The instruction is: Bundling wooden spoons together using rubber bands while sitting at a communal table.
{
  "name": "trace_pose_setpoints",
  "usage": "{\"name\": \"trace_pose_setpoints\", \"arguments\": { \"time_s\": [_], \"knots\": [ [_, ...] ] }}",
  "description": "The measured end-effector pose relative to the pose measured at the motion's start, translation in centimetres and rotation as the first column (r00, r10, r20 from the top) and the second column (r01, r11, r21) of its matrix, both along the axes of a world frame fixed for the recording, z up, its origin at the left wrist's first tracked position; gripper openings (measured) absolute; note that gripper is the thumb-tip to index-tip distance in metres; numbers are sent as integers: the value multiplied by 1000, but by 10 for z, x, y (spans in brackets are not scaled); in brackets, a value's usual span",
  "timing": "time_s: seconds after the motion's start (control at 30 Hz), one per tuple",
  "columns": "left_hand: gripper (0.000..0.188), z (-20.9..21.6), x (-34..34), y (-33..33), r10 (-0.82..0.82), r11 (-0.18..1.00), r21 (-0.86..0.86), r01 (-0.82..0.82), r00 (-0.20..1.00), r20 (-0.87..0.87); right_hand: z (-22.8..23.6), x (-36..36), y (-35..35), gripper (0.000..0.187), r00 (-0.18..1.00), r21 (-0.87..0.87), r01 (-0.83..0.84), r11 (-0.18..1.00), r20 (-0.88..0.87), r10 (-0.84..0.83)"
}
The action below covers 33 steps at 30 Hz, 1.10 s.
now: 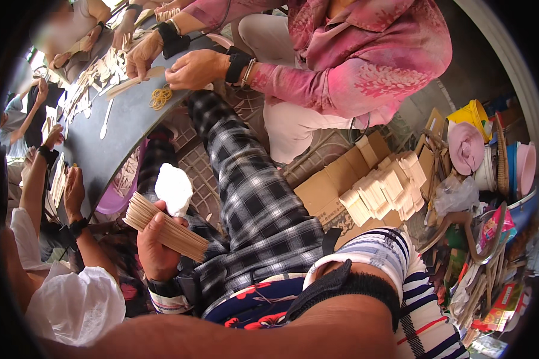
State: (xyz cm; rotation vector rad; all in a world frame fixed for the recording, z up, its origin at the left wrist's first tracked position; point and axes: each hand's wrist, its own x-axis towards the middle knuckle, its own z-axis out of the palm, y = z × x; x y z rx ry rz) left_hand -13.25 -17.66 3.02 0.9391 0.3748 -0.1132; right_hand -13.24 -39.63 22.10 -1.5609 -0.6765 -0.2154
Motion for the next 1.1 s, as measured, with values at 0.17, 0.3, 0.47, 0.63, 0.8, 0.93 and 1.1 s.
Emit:
{"name": "trace_pose_setpoints", "arguments": {
  "time_s": [0.17, 0.3, 0.47, 0.63, 0.8, 0.93, 1.1],
  "knots": [
    [30, -4, 0, 1, 8, 996, -84, -8, 1000, -7, 2, 0, 3, 7, 997, 0, -72, 997, -11, 72],
    [27, -1, 4, -2, -26, 994, -102, 24, 999, -24, 0, -3, 11, 8, 990, 31, -127, 991, -49, 129],
    [28, 0, 2, -1, -21, 998, -66, 20, 1000, -22, 2, -3, 3, 8, 985, 23, -157, 987, -66, 158],
    [28, -2, 3, 1, -29, 996, -87, 27, 999, -24, 3, -9, -1, 8, 986, 16, -147, 989, -70, 148],
    [29, -2, 1, 1, -16, 997, -82, 13, 999, -31, 3, -14, -8, 8, 987, -2, -144, 990, -78, 143],
    [28, -1, 0, 4, -8, 998, -66, 6, 1000, -25, 8, -17, -11, 9, 982, 2, -170, 985, -87, 170],
    [27, -6, -1, -3, -19, 995, -99, 16, 999, -33, 8, -26, -9, 9, 978, 31, -178, 984, -106, 180]
  ]
}}
